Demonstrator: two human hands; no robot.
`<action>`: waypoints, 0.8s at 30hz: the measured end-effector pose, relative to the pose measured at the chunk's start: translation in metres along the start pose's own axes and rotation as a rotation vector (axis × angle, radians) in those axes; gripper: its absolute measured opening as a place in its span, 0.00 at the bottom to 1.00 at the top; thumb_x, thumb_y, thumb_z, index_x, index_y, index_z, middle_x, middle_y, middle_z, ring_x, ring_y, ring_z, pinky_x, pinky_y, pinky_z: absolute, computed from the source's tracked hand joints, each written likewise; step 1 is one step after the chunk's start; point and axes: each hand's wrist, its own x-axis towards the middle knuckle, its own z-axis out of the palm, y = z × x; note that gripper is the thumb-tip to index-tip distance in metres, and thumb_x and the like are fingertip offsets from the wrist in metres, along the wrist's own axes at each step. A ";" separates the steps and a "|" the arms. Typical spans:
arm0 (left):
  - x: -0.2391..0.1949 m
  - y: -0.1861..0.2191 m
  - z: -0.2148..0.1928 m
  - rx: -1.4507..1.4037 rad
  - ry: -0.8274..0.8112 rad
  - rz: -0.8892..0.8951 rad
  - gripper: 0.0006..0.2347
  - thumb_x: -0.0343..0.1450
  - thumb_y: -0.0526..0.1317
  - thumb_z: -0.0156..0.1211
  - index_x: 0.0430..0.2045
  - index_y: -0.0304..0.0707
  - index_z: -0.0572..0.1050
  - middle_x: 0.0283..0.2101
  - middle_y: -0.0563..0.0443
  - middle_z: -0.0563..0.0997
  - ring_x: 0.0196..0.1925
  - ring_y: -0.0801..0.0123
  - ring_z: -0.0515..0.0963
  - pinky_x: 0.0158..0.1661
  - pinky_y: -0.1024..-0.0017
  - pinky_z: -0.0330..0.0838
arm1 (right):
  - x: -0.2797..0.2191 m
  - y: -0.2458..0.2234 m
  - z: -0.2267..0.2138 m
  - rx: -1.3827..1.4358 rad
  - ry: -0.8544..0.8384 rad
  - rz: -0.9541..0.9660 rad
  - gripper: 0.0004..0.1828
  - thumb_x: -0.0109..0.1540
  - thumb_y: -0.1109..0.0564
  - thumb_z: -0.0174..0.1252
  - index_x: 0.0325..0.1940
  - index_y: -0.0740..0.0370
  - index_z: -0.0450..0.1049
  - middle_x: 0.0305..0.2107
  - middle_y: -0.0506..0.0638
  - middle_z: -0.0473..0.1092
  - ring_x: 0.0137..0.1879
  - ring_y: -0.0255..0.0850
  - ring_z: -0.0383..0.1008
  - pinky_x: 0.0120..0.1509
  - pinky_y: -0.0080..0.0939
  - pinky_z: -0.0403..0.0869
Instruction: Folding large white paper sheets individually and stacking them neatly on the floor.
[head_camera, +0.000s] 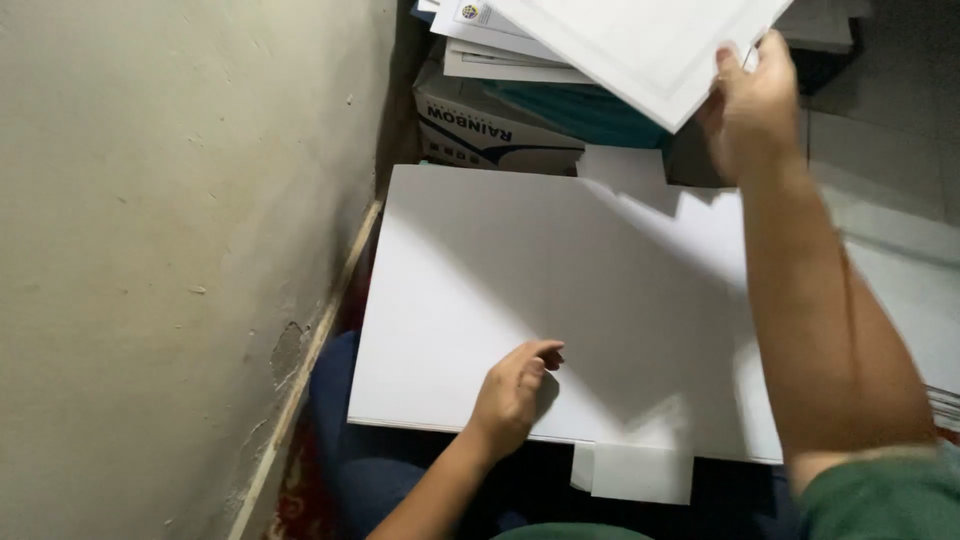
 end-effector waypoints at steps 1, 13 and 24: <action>0.002 0.004 -0.001 0.030 -0.026 0.048 0.21 0.77 0.49 0.37 0.50 0.32 0.75 0.45 0.43 0.82 0.47 0.61 0.82 0.49 0.67 0.74 | 0.018 0.007 -0.009 -0.047 0.080 0.150 0.19 0.73 0.53 0.42 0.67 0.59 0.57 0.55 0.55 0.70 0.59 0.44 0.77 0.60 0.38 0.79; -0.001 0.009 0.010 0.466 -0.108 0.388 0.12 0.74 0.38 0.50 0.46 0.32 0.76 0.46 0.44 0.79 0.50 0.54 0.75 0.49 0.59 0.68 | -0.215 0.030 -0.031 -0.633 -0.134 0.338 0.16 0.67 0.60 0.52 0.58 0.65 0.73 0.56 0.57 0.70 0.62 0.47 0.71 0.69 0.45 0.69; -0.008 -0.038 0.039 1.090 -0.061 0.559 0.23 0.74 0.49 0.49 0.64 0.44 0.67 0.71 0.39 0.65 0.72 0.47 0.64 0.66 0.49 0.54 | -0.400 -0.024 -0.024 -1.136 -0.591 -0.280 0.51 0.52 0.31 0.71 0.72 0.52 0.61 0.69 0.58 0.58 0.74 0.54 0.58 0.76 0.56 0.59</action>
